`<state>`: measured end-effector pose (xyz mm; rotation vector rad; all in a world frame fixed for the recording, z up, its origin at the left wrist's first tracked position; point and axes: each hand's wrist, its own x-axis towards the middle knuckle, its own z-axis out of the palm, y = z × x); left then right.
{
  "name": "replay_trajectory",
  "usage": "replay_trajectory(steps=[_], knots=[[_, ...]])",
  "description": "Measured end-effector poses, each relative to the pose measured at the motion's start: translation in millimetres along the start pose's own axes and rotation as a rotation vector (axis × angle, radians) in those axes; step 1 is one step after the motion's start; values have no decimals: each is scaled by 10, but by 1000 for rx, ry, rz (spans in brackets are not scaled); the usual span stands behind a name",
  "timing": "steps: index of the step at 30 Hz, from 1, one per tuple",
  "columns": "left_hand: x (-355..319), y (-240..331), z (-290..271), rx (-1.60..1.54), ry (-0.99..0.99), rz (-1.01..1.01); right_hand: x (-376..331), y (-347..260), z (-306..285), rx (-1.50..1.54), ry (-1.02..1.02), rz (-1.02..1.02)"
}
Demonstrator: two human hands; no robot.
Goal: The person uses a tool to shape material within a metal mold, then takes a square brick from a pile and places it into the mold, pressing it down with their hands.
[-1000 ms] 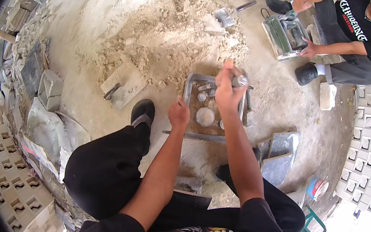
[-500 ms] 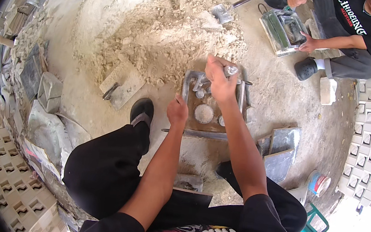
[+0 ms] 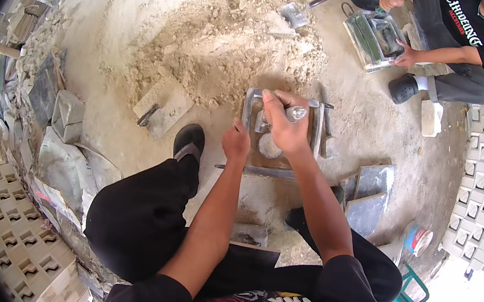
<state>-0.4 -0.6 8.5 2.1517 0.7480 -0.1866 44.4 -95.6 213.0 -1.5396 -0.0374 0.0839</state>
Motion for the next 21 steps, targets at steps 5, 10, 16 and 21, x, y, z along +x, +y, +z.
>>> replay_trajectory(steps=[5,10,16,21], knots=[[65,-56,39,2,21,41,-191,118,165,-14,136,-49],[17,-24,36,5,-57,-6,-324,113,178,-53,287,-54],[-13,18,6,5,-54,-37,-274,326,17,-138,349,-113],[38,8,-8,21,-45,-10,-312,131,-19,-94,456,-165]])
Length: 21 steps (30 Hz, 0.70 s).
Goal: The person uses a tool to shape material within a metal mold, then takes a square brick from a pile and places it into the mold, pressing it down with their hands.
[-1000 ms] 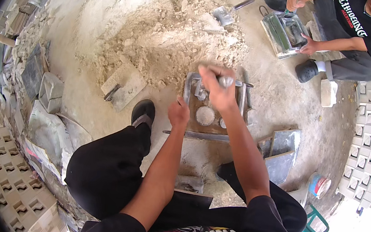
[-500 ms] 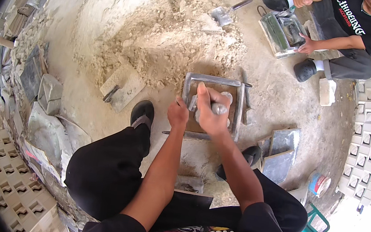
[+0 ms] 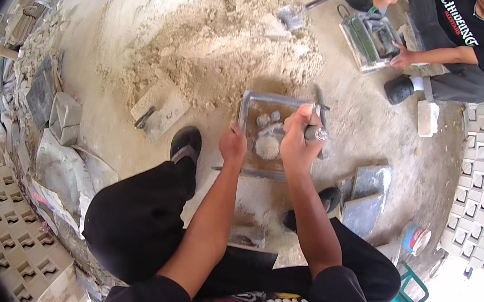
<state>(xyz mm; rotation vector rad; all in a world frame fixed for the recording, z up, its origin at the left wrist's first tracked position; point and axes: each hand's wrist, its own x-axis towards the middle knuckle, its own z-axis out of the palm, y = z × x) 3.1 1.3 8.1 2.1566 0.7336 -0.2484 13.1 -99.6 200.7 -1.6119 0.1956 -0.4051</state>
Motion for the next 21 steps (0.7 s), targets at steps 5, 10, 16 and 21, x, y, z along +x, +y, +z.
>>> replay_trajectory(steps=[5,10,16,21], knots=[[-46,23,-40,5,50,-8,115,-13,-31,15,46,63],[-102,86,-21,-1,0,-2,74,254,-185,-81,26,49],[-55,-26,26,-38,74,52,-124,89,-220,-4,37,-133],[-9,-78,59,-17,59,41,-6,123,-304,88,-48,-104]])
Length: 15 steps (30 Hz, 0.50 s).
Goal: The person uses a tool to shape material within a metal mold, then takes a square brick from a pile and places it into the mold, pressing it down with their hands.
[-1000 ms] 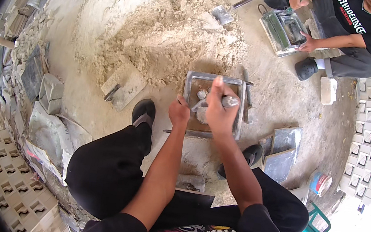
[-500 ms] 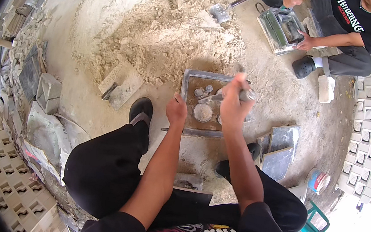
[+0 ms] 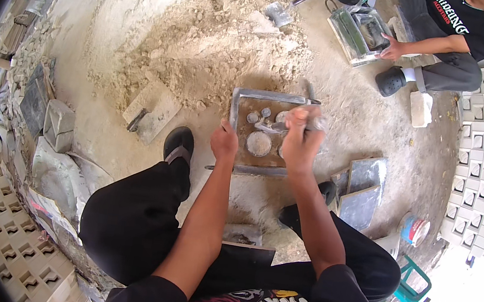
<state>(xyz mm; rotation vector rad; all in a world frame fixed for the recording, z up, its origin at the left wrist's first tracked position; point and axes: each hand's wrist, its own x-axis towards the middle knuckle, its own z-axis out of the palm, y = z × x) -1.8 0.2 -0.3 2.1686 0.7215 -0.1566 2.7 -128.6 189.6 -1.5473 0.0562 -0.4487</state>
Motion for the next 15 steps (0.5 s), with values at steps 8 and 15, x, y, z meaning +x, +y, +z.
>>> replay_trajectory(steps=[8,15], knots=[[-42,86,-73,9,-18,-22,72,-219,-49,-98,92,89],[-56,128,-94,24,-8,-31,-29,-76,-123,-40,137,143]])
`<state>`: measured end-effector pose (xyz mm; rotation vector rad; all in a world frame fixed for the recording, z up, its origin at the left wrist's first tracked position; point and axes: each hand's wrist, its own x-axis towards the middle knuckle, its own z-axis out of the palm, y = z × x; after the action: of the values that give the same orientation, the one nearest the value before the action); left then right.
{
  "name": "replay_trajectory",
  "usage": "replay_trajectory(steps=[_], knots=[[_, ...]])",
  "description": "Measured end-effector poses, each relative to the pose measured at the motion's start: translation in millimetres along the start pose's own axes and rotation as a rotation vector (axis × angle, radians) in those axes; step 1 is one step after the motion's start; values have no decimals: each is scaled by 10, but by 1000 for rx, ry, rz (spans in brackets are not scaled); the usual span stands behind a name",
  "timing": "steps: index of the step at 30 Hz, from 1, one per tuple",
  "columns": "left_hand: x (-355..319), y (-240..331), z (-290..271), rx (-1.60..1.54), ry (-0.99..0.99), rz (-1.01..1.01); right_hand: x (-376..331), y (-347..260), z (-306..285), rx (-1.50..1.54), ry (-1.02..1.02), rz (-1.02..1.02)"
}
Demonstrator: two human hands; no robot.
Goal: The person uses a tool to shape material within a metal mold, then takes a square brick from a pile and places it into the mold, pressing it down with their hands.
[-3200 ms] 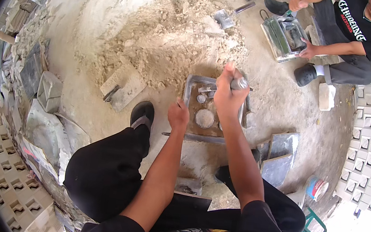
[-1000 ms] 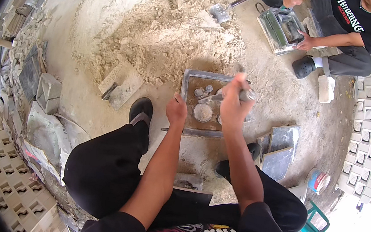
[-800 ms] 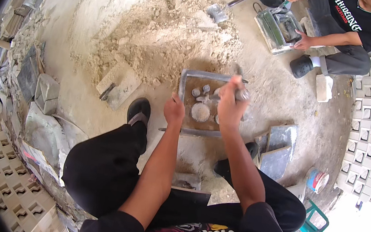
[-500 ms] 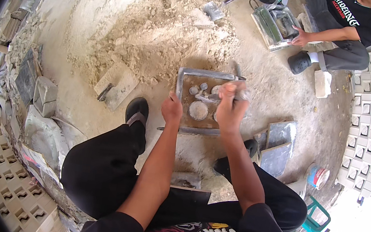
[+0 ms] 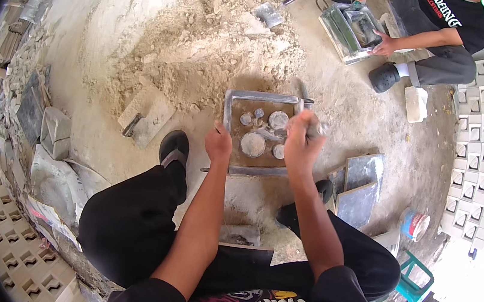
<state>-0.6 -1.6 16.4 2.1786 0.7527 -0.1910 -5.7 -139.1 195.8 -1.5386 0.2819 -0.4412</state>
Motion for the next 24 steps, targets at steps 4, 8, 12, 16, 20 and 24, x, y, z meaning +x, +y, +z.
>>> replay_trajectory(steps=[4,8,12,16,20,24], knots=[[1,-8,31,-15,7,33,-88,250,-46,-190,-120,-141],[23,-47,40,-1,31,54,37,170,3,-60,-78,-174],[22,-53,44,2,23,54,168,457,73,-279,-17,-251],[49,-93,56,-13,54,38,344,265,202,-171,141,-236],[28,-27,58,-49,7,45,421,389,225,-191,102,-89],[15,-51,52,-56,31,46,499,184,323,-165,142,-104]])
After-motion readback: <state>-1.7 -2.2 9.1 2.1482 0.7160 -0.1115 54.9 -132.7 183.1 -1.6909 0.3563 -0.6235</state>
